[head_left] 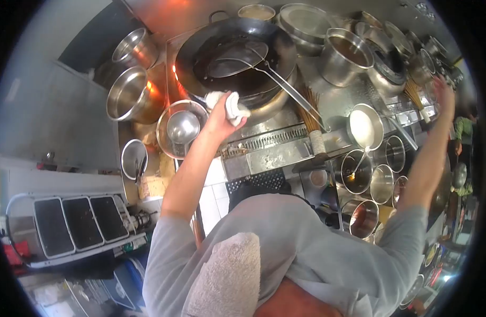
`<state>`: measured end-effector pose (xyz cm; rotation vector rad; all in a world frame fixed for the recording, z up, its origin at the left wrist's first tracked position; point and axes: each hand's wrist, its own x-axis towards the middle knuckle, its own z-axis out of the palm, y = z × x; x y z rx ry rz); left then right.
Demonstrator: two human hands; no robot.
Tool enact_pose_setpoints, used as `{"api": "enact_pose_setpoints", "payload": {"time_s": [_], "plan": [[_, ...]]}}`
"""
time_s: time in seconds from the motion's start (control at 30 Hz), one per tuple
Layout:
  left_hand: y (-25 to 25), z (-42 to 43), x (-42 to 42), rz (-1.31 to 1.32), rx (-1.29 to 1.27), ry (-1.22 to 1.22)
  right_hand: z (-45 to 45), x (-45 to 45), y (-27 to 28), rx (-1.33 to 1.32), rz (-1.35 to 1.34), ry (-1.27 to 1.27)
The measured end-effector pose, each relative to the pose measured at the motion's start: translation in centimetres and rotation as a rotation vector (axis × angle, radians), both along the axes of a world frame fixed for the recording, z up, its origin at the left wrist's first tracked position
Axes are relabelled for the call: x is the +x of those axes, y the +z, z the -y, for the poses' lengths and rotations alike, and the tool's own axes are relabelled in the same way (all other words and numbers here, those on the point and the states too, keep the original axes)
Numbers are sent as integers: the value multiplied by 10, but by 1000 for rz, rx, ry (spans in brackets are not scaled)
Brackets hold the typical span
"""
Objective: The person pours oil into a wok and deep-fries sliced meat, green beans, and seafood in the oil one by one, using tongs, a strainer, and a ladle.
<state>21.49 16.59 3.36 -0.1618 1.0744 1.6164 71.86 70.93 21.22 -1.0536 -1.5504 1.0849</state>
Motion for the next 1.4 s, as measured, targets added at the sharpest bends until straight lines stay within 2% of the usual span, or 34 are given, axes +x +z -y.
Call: {"api": "enact_pose_setpoints", "payload": {"time_s": [0.03, 0.07, 0.1, 0.13, 0.2, 0.23, 0.33, 0.37, 0.4, 0.47, 0.57, 0.67, 0.73, 0.8, 0.9, 0.93, 1.0, 1.07, 1.27, 1.37, 1.4], "plan": [[5, -3, 1, 34, -9, 20, -54, 42, 6, -140, -103, -119], [10, -9, 2, 64, -12, 40, -115, 86, 1, -260, -199, -51], [2, -15, -2, 120, 29, 42, -100, 70, 13, -193, -124, -63], [-12, -22, -7, 173, 77, 43, -65, 46, 26, -119, -52, -75], [-18, -29, -3, 49, 23, 132, 47, -44, 33, 119, 13, -10], [-22, -28, -2, 36, 50, 145, 112, -88, 29, 249, 161, 109], [-11, -23, 2, 11, 63, 198, 258, -184, -31, 185, 192, 510], [-9, -22, 1, -9, 52, 197, 290, -209, -56, 187, 302, 490], [-9, -20, 0, -24, 35, 195, 317, -231, -74, 93, 251, 542], [-15, -18, -3, -33, 38, 185, 339, -258, -113, 388, 492, 551], [-21, -17, -2, -28, 106, 177, 353, -265, -140, 668, 766, 626], [-1, -3, 16, -5, 125, 224, 373, -268, -129, 476, 1015, 703], [12, 15, 31, 16, 63, 226, 372, -267, -144, 425, 962, 706], [-7, 47, 41, -21, 218, 68, 374, -268, -154, 290, 872, 662], [-34, 102, 62, -28, 50, -2, 377, -267, -160, 353, 701, 551], [-22, 120, 68, -9, 45, -48, 374, -265, -161, 388, 656, 531], [-32, 146, 70, -54, -14, -7, 366, -262, -162, 454, 570, 491], [-35, 165, 66, -75, -92, 35, 368, -262, -151, 358, 604, 450], [-24, 178, 50, -175, 3, 41, 363, -270, -154, 166, 581, 400], [-13, 173, 51, -210, 2, -9, 372, -283, -136, -101, 461, 440], [-17, 173, 51, -207, 13, -50, 376, -288, -131, -226, 339, 457]]}}
